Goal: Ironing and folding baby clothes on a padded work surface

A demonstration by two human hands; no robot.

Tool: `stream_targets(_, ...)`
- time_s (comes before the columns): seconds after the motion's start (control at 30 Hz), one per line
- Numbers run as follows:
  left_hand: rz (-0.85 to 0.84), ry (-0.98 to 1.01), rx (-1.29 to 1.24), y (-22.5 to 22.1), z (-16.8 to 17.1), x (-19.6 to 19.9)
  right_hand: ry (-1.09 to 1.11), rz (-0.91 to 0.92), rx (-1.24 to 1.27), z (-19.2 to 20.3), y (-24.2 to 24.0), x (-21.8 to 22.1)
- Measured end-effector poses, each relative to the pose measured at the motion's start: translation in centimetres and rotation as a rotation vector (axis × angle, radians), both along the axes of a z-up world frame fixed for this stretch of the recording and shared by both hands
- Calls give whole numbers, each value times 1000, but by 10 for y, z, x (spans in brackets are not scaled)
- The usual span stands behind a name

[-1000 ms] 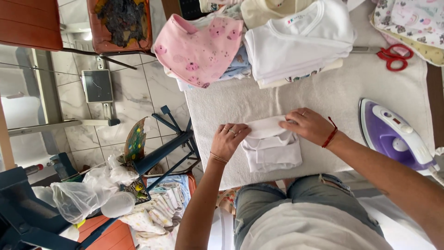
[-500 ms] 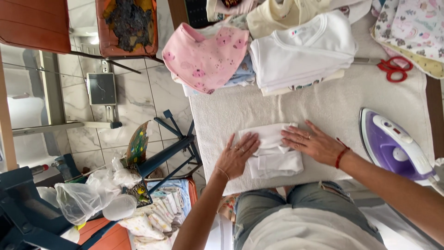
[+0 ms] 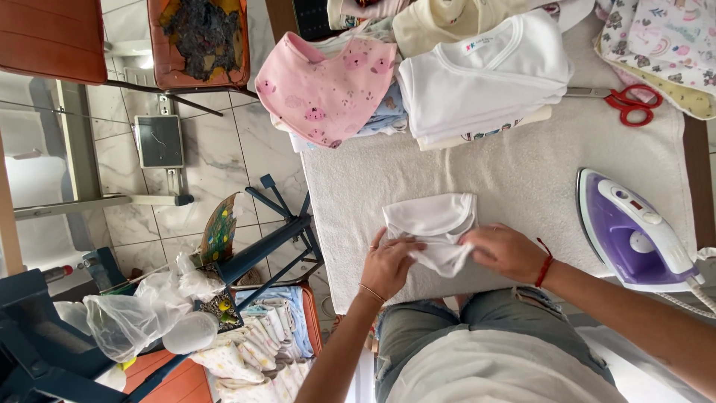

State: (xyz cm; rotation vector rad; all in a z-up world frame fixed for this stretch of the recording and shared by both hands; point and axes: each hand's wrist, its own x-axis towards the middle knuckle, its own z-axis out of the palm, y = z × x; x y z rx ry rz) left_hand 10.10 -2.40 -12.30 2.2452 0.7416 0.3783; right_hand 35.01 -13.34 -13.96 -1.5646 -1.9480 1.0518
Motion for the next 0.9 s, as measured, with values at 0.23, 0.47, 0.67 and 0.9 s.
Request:
stream_targets(0.23, 731, 226, -463, 8, -8, 34, 306, -633, -483, -25, 33, 9)
stream_targets(0.47, 841, 324, -327, 16, -1, 51, 227, -837, -486, 18, 57, -13)
stream_targets(0.67, 758, 513, -212, 20, -10, 48, -164, -824, -509, 35, 69, -31)
stream_targets(0.9, 749, 529, 155, 15, -11, 48, -656, -624, -23, 12, 53, -33)
